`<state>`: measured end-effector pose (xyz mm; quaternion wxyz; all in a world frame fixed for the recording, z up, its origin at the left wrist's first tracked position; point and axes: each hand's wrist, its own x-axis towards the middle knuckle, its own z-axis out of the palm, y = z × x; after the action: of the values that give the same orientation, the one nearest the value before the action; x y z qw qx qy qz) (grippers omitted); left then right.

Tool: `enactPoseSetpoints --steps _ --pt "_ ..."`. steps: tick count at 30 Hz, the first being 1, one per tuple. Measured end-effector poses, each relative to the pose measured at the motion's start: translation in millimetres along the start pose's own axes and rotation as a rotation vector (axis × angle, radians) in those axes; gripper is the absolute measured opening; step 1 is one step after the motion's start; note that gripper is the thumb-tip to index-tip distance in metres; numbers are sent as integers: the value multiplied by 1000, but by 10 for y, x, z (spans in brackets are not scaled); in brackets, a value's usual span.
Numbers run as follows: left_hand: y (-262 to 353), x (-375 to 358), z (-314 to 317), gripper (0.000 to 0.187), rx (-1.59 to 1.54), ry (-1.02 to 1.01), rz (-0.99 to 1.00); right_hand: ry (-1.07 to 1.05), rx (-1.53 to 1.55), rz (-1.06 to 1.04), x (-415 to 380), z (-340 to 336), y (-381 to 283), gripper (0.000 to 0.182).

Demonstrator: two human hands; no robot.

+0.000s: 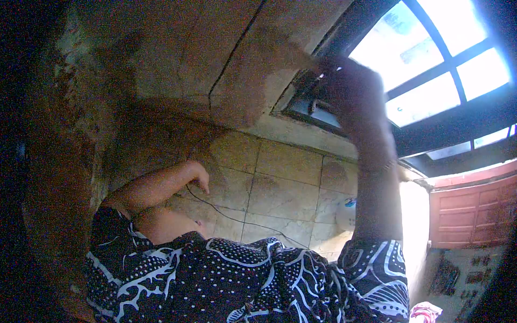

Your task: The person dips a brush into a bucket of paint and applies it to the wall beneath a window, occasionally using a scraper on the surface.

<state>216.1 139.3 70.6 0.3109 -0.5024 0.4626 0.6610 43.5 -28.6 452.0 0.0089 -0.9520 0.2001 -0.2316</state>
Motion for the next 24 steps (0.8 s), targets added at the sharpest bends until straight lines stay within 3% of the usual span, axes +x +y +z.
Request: enactPoseSetpoints --steps 2,4,5,6,8,10,11,13,14,15,16,18,20,23,24 --pt "113 -263 2 75 22 -12 -8 152 -55 125 -59 -328 -170 20" --pt "148 -398 3 75 41 -21 -17 289 -310 -33 -136 -481 -209 20" --pt "159 -426 22 76 -4 -18 -37 311 -176 143 -190 -470 -236 26" --pt "169 -430 35 76 -49 -17 -55 313 -178 142 -243 -428 -274 26" --pt "5 0 -33 76 37 -44 -50 423 -476 -17 -347 -284 -300 32" --pt "-25 31 -11 77 123 -71 -48 434 0 129 -436 74 -254 40" --pt "27 -219 58 77 18 -41 -92 382 -272 0 -424 258 -206 45" --pt "53 -318 93 78 -80 -12 -142 446 -147 -44 -425 863 -93 58" --pt "20 -225 72 77 44 -35 -134 380 -12 45 -471 1116 -63 63" --pt "-20 -144 66 76 164 -57 -124 384 -5 -34 -527 1415 69 68" --pt "-61 -75 84 76 162 -59 -127 256 47 131 -622 1604 14 71" --pt "-150 52 120 75 91 -48 -154 182 127 125 -876 1955 4 73" --pt "-227 125 136 74 15 -31 -178 -46 142 290 -1193 2112 -125 66" --pt "-242 38 160 74 33 20 -139 -46 253 180 -1452 2103 -129 68" --pt "-212 -26 181 73 93 58 -93 68 255 157 -1393 1954 -163 64"
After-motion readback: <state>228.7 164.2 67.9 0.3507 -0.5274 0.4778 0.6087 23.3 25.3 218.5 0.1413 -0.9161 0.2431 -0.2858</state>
